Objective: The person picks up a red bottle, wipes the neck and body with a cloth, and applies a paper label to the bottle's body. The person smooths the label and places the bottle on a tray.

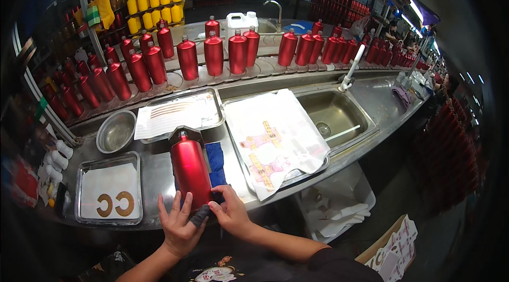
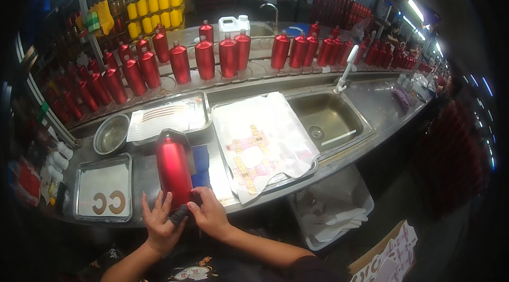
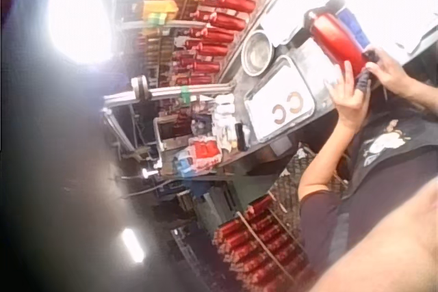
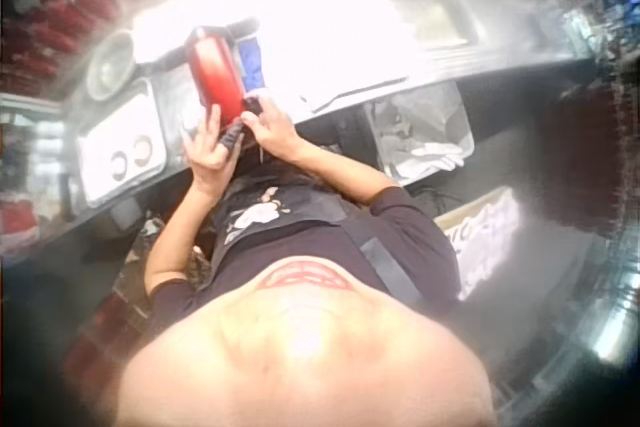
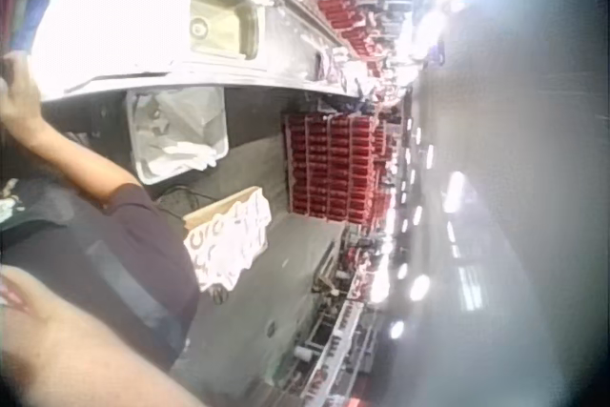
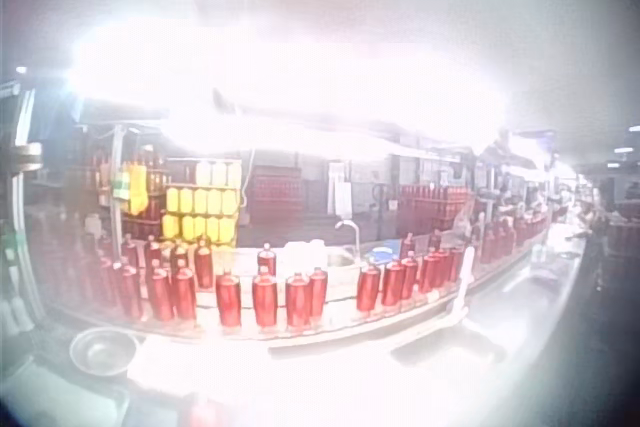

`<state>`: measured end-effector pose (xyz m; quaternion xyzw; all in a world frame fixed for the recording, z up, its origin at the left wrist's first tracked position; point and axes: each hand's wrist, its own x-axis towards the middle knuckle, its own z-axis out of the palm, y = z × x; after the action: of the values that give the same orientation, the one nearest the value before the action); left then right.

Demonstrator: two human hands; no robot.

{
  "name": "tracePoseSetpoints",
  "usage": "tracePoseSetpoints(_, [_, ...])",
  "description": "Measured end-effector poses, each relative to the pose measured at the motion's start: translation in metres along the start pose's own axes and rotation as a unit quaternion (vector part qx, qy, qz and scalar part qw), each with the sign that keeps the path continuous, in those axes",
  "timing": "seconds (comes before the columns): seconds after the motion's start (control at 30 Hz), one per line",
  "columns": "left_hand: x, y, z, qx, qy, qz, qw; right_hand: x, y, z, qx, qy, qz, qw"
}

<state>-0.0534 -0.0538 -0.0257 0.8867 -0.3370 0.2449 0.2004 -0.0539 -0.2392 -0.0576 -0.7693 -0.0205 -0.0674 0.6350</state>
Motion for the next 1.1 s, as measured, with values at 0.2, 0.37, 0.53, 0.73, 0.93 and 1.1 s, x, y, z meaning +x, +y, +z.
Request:
tracePoseSetpoints(0.2, [0.019,0.005,0.004,0.063,-0.051,0.062,0.995,-0.003,0.01,-0.016,0.025,0.011,-0.081,0.996])
tracePoseSetpoints(0.37, [0.018,-0.002,0.012,-0.035,0.04,0.004,0.999,-0.027,-0.007,-0.018,-0.109,0.046,-0.222,0.968])
tracePoseSetpoints(0.53, [-0.003,-0.021,0.028,-0.113,0.055,-0.059,0.99,-0.03,-0.013,-0.009,-0.168,-0.015,-0.25,0.953])
tracePoseSetpoints(0.73, [0.008,-0.015,0.022,-0.146,0.085,-0.052,0.984,-0.042,0.007,-0.014,-0.087,0.005,-0.134,0.987])
tracePoseSetpoints(0.93, [0.019,-0.01,0.02,-0.161,0.101,-0.03,0.981,-0.036,0.002,-0.01,-0.208,0.008,-0.256,0.944])
tracePoseSetpoints(1.1, [0.013,-0.012,0.028,-0.175,0.126,-0.038,0.976,-0.013,-0.03,-0.021,-0.324,-0.114,-0.36,0.867])
